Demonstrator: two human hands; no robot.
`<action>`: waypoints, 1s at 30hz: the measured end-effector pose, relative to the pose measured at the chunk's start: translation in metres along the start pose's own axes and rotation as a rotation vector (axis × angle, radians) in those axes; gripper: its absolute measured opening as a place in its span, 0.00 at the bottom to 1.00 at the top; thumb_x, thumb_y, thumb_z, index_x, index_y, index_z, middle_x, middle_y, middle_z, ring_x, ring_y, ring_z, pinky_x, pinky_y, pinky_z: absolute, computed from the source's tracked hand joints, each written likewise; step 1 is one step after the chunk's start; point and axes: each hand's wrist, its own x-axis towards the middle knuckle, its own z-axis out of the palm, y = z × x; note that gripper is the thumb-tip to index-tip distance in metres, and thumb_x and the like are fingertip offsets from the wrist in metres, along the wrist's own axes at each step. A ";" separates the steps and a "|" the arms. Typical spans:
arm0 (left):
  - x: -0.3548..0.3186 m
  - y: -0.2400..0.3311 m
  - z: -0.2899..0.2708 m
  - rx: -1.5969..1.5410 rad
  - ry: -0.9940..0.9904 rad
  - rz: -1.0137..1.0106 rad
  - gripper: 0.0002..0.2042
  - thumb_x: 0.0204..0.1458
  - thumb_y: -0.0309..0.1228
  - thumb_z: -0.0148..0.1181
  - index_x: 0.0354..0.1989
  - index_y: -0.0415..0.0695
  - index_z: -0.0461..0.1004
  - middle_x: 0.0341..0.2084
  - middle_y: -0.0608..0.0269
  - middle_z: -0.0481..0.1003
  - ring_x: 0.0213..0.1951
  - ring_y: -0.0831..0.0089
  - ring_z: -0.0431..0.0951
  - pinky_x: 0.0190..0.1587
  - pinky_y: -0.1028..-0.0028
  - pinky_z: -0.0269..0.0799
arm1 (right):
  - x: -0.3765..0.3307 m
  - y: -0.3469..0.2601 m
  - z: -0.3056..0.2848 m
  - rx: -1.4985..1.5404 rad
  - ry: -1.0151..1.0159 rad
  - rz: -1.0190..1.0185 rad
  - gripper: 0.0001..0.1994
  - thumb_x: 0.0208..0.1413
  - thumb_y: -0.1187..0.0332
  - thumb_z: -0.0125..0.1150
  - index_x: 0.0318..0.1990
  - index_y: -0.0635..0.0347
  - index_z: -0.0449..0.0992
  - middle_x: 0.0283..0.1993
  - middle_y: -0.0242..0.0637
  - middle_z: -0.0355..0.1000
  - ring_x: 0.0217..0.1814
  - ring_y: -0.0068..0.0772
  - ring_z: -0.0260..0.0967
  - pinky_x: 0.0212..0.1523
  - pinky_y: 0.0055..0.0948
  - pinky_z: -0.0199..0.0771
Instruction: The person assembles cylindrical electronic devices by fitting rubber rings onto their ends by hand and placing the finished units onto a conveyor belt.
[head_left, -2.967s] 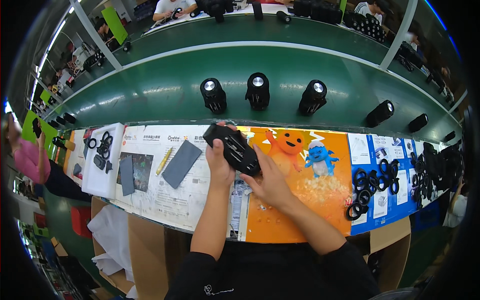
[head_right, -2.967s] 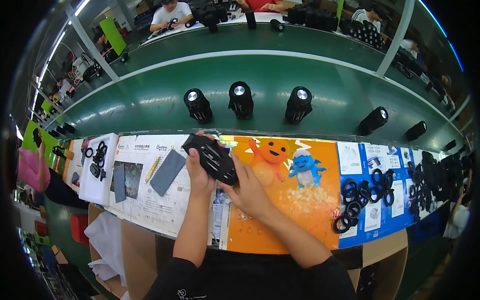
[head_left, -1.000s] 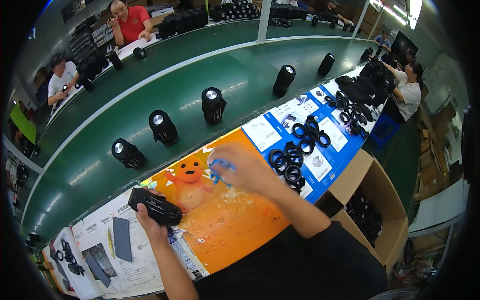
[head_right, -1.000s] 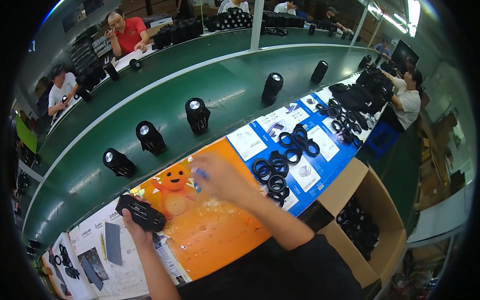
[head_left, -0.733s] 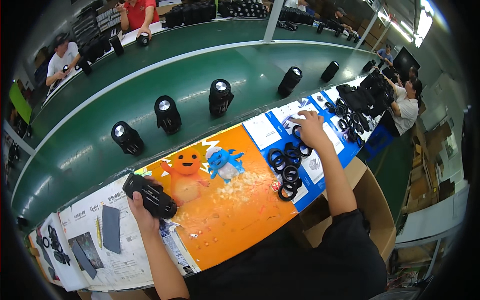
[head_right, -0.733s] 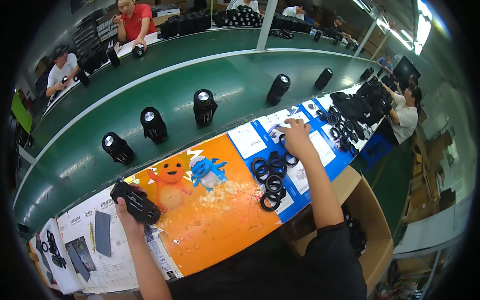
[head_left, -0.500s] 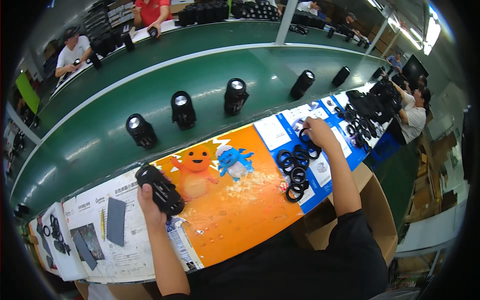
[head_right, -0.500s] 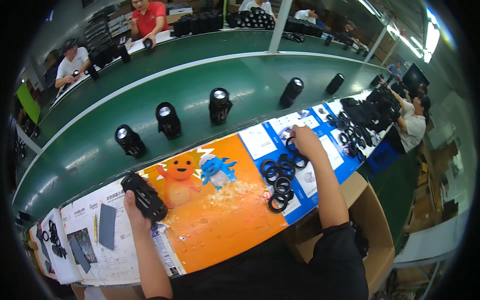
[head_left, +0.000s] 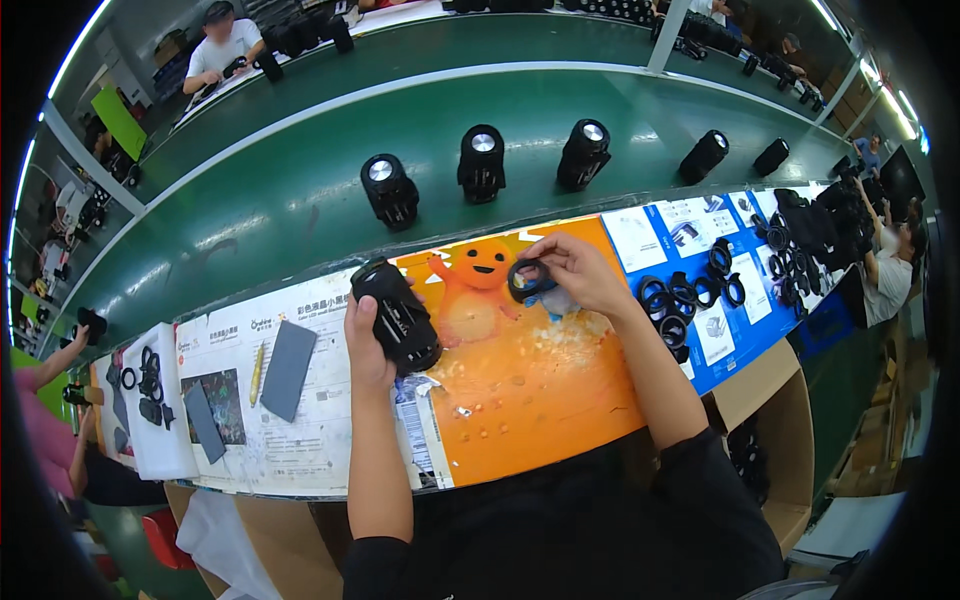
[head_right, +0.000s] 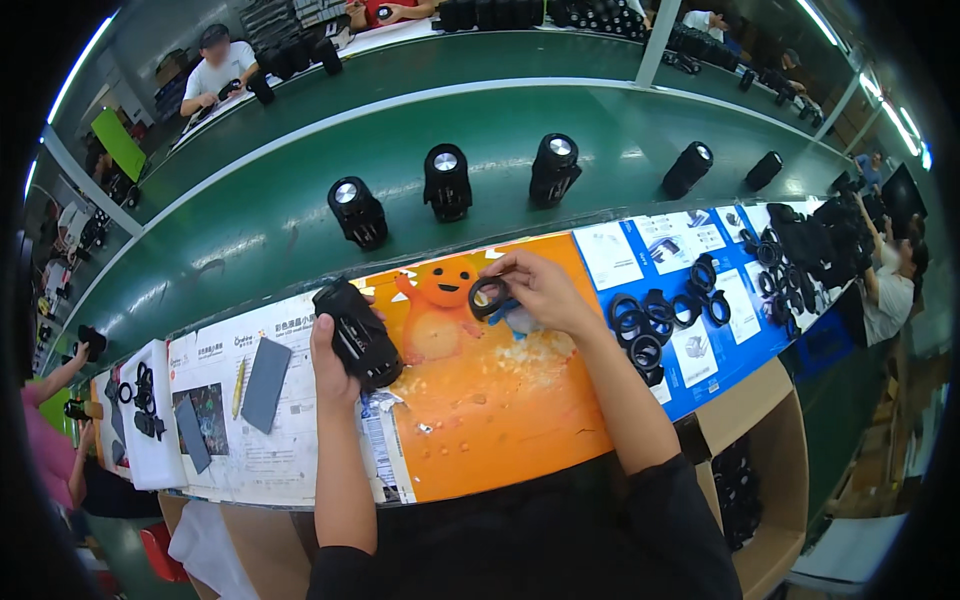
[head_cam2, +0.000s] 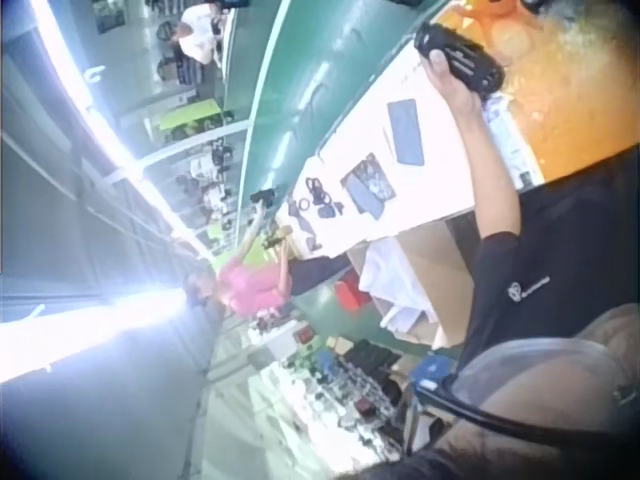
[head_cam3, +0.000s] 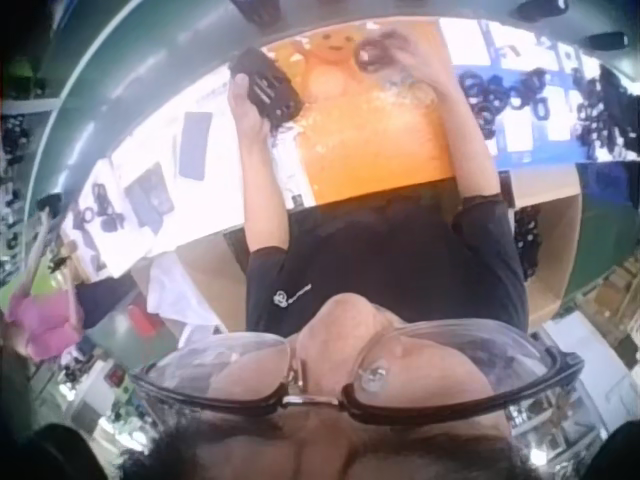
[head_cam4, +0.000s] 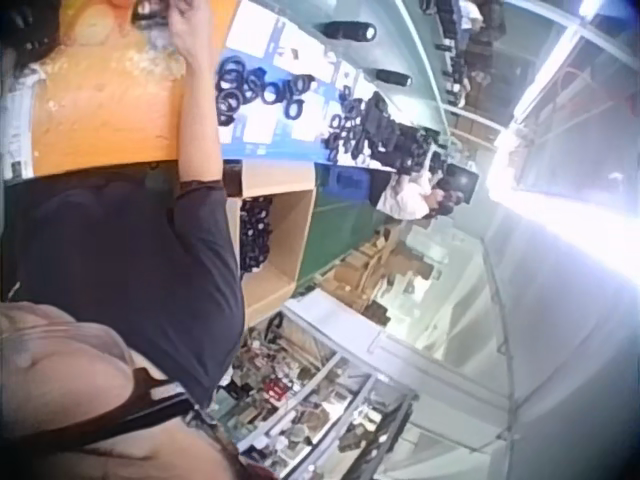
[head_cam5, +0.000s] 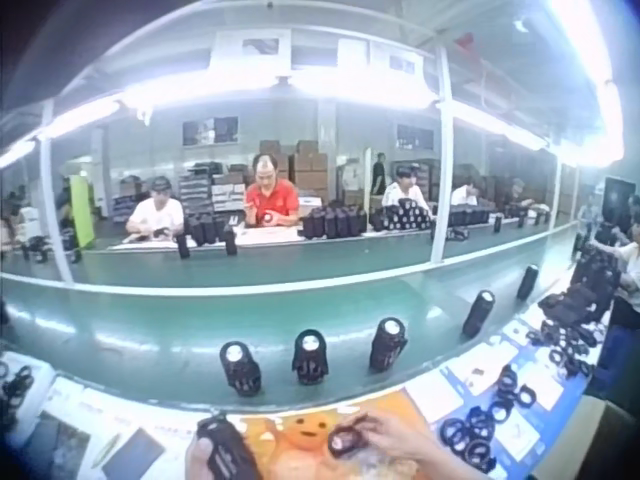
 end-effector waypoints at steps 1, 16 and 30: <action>0.001 0.000 -0.001 0.001 0.003 -0.002 0.32 0.70 0.55 0.58 0.64 0.35 0.73 0.51 0.48 0.83 0.47 0.62 0.87 0.49 0.65 0.87 | -0.002 -0.002 0.001 -0.205 -0.011 0.023 0.12 0.71 0.87 0.50 0.54 0.68 0.77 0.59 0.43 0.82 0.64 0.35 0.81 0.66 0.33 0.82; -0.004 -0.003 -0.002 0.037 -0.002 -0.027 0.33 0.64 0.51 0.72 0.65 0.37 0.72 0.49 0.51 0.84 0.45 0.61 0.88 0.44 0.63 0.89 | -0.025 -0.006 0.069 -1.019 -0.027 -0.187 0.08 0.65 0.67 0.73 0.47 0.61 0.85 0.68 0.43 0.77 0.71 0.52 0.72 0.72 0.46 0.71; -0.012 0.005 0.006 0.272 -0.085 0.017 0.31 0.59 0.42 0.78 0.65 0.38 0.73 0.50 0.60 0.81 0.49 0.71 0.83 0.54 0.70 0.82 | 0.022 -0.051 0.092 -0.435 -0.206 0.000 0.07 0.70 0.70 0.68 0.48 0.66 0.83 0.71 0.46 0.77 0.65 0.37 0.79 0.64 0.34 0.79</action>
